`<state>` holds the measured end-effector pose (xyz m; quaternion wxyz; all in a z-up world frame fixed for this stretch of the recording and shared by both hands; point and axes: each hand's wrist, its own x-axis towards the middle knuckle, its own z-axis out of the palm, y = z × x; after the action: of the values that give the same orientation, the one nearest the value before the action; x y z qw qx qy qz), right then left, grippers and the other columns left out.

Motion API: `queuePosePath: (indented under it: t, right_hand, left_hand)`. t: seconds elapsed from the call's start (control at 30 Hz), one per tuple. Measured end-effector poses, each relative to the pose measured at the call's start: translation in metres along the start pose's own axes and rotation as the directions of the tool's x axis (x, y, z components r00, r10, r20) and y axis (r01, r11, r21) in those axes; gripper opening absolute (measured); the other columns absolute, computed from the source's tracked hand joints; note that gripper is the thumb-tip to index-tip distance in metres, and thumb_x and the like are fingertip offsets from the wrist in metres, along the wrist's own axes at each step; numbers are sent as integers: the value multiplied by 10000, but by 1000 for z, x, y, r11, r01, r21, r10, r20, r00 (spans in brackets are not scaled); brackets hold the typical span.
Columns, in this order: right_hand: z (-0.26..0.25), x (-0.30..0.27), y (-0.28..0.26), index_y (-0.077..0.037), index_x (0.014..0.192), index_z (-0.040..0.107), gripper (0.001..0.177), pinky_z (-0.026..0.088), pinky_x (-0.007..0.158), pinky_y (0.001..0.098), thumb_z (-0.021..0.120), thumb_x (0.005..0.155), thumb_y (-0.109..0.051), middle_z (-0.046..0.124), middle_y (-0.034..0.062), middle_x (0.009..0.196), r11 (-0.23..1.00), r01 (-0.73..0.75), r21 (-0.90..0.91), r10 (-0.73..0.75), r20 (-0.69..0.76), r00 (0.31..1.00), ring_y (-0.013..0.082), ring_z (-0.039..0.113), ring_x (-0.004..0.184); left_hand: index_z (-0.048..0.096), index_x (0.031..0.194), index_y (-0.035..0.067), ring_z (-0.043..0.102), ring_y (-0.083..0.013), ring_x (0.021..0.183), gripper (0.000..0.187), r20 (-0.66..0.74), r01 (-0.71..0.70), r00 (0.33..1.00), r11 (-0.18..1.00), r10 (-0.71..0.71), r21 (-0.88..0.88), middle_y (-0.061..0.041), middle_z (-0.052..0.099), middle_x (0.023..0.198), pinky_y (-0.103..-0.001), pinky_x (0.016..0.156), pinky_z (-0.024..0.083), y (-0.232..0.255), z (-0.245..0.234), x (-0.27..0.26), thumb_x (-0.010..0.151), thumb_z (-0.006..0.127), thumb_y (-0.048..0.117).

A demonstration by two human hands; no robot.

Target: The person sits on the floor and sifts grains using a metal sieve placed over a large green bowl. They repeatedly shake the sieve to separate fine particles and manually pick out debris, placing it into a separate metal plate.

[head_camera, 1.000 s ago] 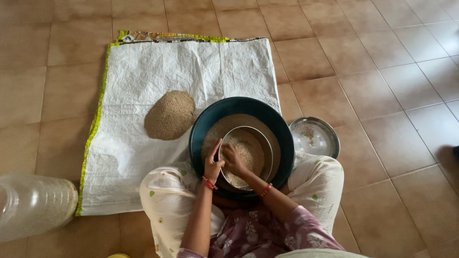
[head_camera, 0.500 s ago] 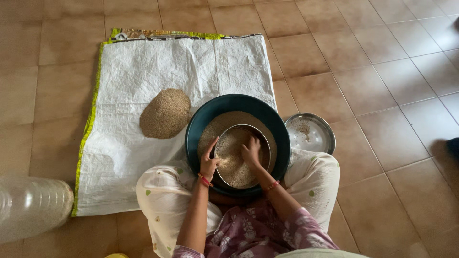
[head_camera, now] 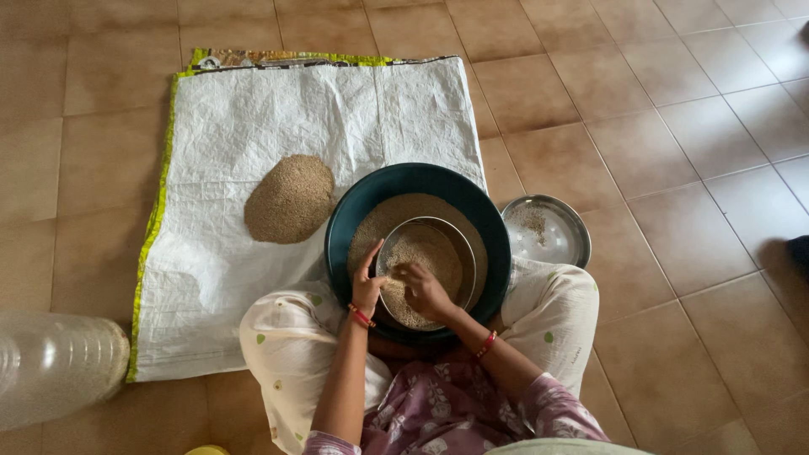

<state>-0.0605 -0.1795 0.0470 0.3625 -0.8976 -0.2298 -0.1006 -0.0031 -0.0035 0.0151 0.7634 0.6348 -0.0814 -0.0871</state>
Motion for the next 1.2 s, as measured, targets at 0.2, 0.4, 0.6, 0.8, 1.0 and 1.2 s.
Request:
queuePosePath:
  t: [0.2, 0.4, 0.6, 0.8, 1.0, 1.2]
  right_hand:
    - [-16, 12, 34, 6, 1421, 522, 592, 511, 990, 507, 680, 852, -23, 462, 215, 1400, 727, -666, -170, 659, -100, 745, 391, 490, 1220]
    - [13, 0, 8, -141, 1423, 557, 771, 471, 1101, 480, 545, 707, 143, 472, 140, 1467, 877, -378, -297, 456, 266, 849, 363, 449, 1329]
    - [4, 5, 46, 18, 1419, 490, 772, 375, 1092, 565, 681, 679, 120, 289, 283, 1522, 725, -679, -112, 668, -121, 734, 489, 311, 1369]
    - [7, 33, 40, 6, 1369, 539, 674, 463, 1108, 506, 663, 706, 31, 395, 236, 1481, 648, -716, -258, 731, -50, 680, 416, 424, 1334]
    - [36, -5, 14, -10, 1275, 665, 506, 505, 1116, 495, 593, 774, -3, 585, 205, 1267, 980, -129, -153, 184, 437, 880, 380, 533, 1237]
    - [-2, -38, 49, -35, 1287, 639, 473, 552, 995, 480, 719, 835, -146, 556, 198, 1336, 781, -558, -279, 582, 2, 813, 392, 560, 1222]
  left_hand:
    - [511, 1514, 295, 485, -215, 1449, 929, 16, 56, 998, 996, -55, -73, -19, 377, 1680, -175, 540, 489, 5, -1, -2, 719, 459, -184]
    - [544, 1502, 202, 355, -233, 1540, 894, -9, 30, 1000, 999, -30, -31, -69, 415, 1657, -289, 1011, 378, 5, -1, 0, 707, 478, -202]
    - [588, 1453, 151, 314, -235, 1562, 894, 1, 21, 1000, 996, -21, -81, -76, 437, 1633, -351, 1260, 246, 8, -2, -3, 644, 427, -193]
    - [592, 1441, 169, 337, -221, 1552, 891, 8, 69, 998, 991, -68, -114, -67, 442, 1629, -353, 1164, 341, 7, -3, 0, 643, 430, -192]
    - [584, 1467, 162, 495, -369, 1367, 885, -12, 164, 985, 963, -171, -215, -55, 454, 1652, -333, 890, 389, -5, -4, 2, 673, 419, -196]
    - [596, 1464, 166, 574, -157, 1172, 897, -40, 106, 993, 985, -113, -139, -79, 499, 1604, -215, 748, 455, -6, -5, 0, 660, 414, -189]
